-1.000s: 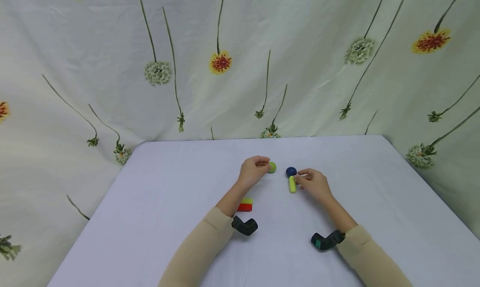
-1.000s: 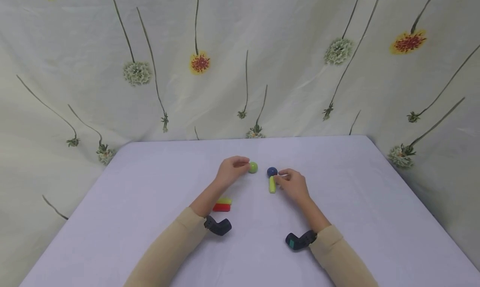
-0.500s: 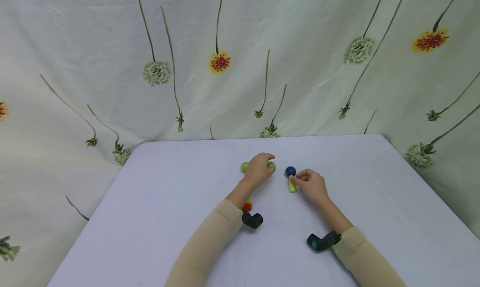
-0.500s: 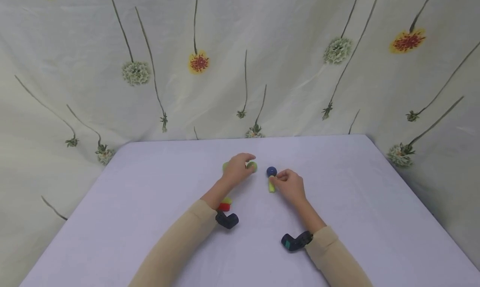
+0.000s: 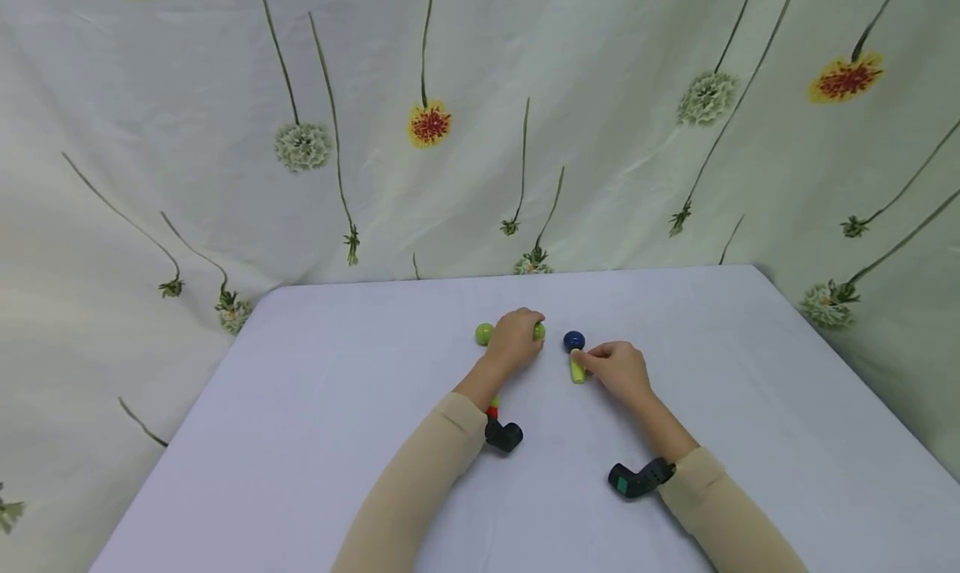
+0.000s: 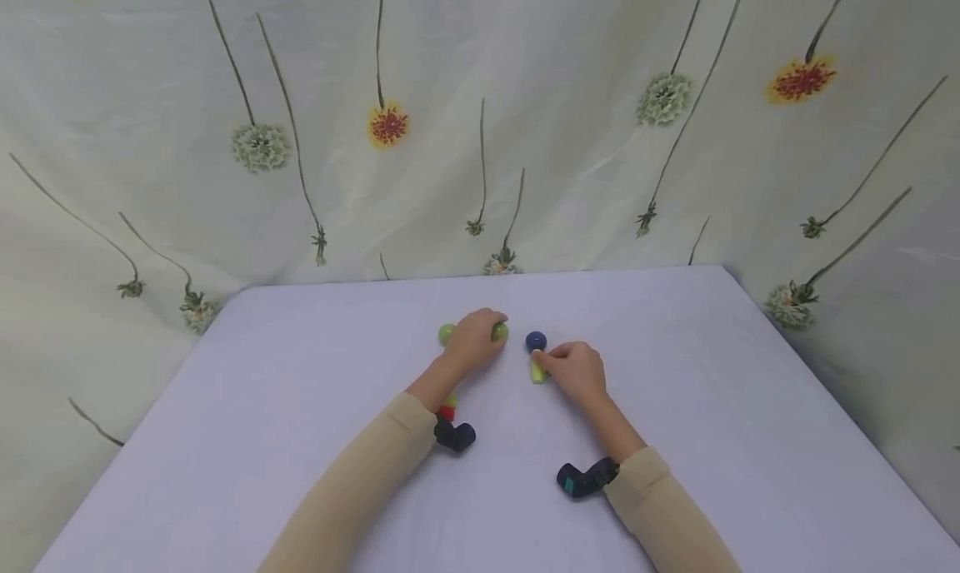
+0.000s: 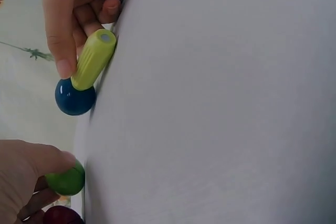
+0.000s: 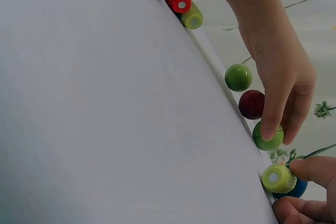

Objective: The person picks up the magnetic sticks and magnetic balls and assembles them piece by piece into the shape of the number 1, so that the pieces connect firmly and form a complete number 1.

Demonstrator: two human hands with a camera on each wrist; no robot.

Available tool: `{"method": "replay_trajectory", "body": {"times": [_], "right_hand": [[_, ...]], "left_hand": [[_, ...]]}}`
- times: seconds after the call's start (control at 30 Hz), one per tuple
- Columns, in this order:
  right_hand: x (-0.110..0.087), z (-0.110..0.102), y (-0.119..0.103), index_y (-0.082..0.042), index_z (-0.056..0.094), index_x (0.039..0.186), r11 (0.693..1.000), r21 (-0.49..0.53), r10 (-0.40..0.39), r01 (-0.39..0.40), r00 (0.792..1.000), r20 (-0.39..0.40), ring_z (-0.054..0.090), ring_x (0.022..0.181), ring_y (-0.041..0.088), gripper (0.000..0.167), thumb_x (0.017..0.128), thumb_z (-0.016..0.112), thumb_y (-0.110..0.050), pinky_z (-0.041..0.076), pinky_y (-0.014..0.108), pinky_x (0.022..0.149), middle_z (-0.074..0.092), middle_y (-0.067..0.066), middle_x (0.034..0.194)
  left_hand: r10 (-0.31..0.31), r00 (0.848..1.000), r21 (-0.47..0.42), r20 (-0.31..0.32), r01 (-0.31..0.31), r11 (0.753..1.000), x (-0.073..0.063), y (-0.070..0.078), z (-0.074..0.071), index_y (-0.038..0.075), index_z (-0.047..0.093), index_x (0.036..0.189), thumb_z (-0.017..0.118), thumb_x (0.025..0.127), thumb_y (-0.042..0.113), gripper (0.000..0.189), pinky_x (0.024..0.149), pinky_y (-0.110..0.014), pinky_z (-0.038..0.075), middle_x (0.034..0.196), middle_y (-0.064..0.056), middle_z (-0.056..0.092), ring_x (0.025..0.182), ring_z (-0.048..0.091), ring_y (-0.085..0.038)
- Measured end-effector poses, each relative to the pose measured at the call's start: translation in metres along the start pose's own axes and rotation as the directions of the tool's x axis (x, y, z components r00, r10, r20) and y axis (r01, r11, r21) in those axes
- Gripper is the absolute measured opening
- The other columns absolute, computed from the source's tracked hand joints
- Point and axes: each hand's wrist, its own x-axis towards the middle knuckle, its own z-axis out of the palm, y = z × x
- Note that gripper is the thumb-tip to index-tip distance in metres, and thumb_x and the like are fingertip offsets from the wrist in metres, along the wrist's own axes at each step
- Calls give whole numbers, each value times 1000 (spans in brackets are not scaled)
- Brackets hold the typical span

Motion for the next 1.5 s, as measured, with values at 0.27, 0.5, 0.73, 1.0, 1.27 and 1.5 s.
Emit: {"method": "replay_trajectory", "body": {"times": [0.27,0.5,0.73,1.0,1.27,1.5], "right_hand": [[7,-3,-2,1,75,86,999,-12,33,-32,998,52,51,64,16,41,87,70,-40,37,27,54,66,1,69],[11,-4,-3,0,72,77,993,47,103,-108,990,96,48,47,12,38,85,70,-37,39,26,49,60,0,59],[15,-3,-3,-2,67,67,983,93,147,-159,981,123,52,44,12,35,84,69,-33,38,26,50,54,0,49],[20,-4,0,-1,68,73,970,133,186,-204,973,136,51,43,10,35,85,67,-34,31,23,43,57,0,51],[18,-5,-3,1,69,81,963,164,194,-215,972,133,51,45,9,35,86,66,-33,32,22,43,61,-1,59],[17,-7,-4,-1,68,78,959,179,197,-220,971,137,52,46,9,33,86,67,-33,33,23,44,61,-1,60]], "left_hand": [[-7,1000,-5,6,7,1000,2,-3,3,4,65,123,67,91,12,32,98,-35,45,118,-10,66,112,60,-23],[-5,1000,-28,-1,5,1000,0,-5,6,4,65,123,67,90,9,33,98,-35,45,118,-10,66,112,60,-24],[13,1000,-68,-23,-14,998,-1,-6,7,4,66,122,69,89,8,33,96,-35,46,119,-9,65,112,59,-23],[31,999,-150,-37,-36,988,-7,-4,3,5,67,121,71,88,9,33,96,-35,45,121,-9,65,114,59,-22],[4,1000,-267,-26,-11,964,-21,-2,-6,6,68,120,76,86,13,36,100,-34,44,120,-8,66,115,59,-22],[-36,999,-373,-13,29,927,-39,3,-12,4,69,118,77,84,16,36,89,-33,50,112,-7,69,101,61,-22]]}}
